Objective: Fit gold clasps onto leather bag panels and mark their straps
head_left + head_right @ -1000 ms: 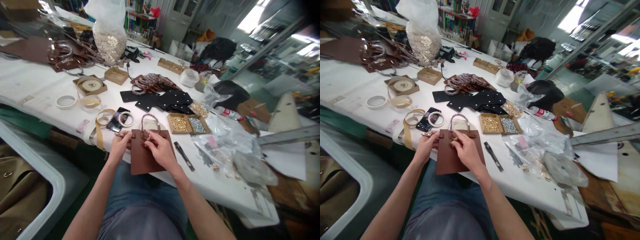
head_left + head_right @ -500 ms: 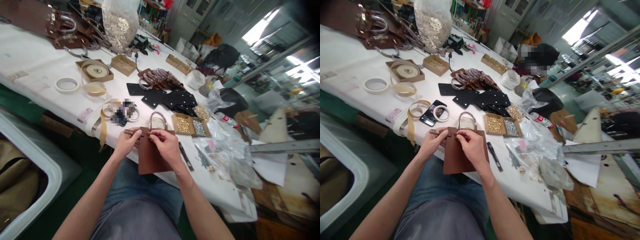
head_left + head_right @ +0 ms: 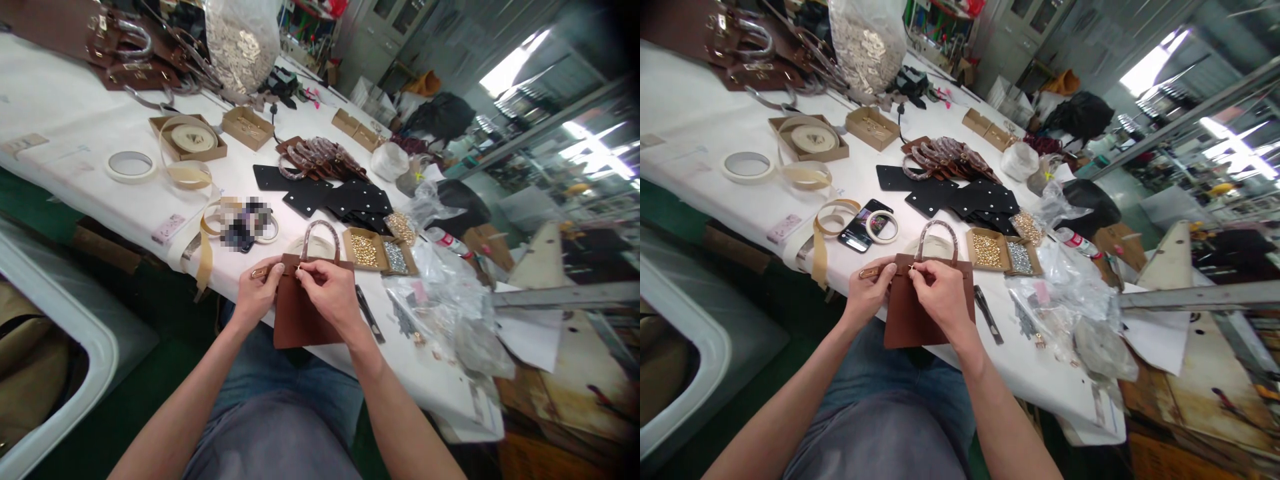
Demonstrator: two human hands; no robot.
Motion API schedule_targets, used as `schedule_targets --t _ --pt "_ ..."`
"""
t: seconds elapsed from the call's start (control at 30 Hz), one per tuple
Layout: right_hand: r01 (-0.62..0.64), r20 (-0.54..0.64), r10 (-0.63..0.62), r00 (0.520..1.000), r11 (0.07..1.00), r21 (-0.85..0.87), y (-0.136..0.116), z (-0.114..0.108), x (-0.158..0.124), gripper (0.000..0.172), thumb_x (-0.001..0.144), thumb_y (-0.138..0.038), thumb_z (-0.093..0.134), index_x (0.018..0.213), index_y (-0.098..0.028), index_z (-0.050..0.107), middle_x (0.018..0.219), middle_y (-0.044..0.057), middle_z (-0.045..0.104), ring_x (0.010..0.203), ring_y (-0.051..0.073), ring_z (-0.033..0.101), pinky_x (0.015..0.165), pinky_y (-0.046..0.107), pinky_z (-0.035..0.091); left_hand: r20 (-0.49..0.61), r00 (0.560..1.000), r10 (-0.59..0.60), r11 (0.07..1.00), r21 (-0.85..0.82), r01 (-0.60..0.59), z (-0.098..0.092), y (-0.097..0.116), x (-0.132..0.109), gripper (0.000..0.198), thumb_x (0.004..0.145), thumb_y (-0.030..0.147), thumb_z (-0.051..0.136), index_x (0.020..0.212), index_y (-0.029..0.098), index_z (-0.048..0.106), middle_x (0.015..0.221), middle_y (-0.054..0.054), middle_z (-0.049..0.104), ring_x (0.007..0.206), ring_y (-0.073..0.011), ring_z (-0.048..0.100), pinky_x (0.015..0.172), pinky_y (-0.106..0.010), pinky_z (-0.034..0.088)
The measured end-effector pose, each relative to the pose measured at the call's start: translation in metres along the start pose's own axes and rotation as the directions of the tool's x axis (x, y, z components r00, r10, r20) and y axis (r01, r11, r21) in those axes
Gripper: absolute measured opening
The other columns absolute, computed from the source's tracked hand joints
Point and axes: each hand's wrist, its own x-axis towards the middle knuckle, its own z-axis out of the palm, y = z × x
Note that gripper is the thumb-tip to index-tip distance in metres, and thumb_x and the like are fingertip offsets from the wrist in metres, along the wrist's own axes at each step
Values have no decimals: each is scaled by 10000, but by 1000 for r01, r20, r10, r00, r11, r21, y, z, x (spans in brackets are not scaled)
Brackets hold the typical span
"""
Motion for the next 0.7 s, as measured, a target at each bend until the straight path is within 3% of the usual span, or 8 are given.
schedule_targets --t 0.37,0.53,0.7 --pt "7 47 -6 999 1000 -22 -5 -1 4 148 1014 -313 764 978 -218 873 960 67 874 808 241 794 747 334 606 -37 999 2 1000 -4 -2 3 -8 -2 386 1021 499 832 1242 184 868 1196 -111 886 1082 -302 841 1041 -423 671" --pt "-2 71 6 997 998 -59 -5 -4 9 144 1003 -275 751 947 -227 875 906 48 861 760 227 775 708 328 575 -44 999 -1 1000 26 3 4 -9 -5 365 1022 506 828 1215 200 876 1135 -95 893 1021 -296 846 983 -408 685" --pt "65 35 -58 998 964 -256 -12 15 7 175 1007 -189 727 878 -235 835 901 85 832 805 248 759 777 356 590 -76 997 5 995 102 3 -3 6 -10 317 1005 492 846 1164 222 889 1116 -93 886 1024 -302 830 963 -396 680"
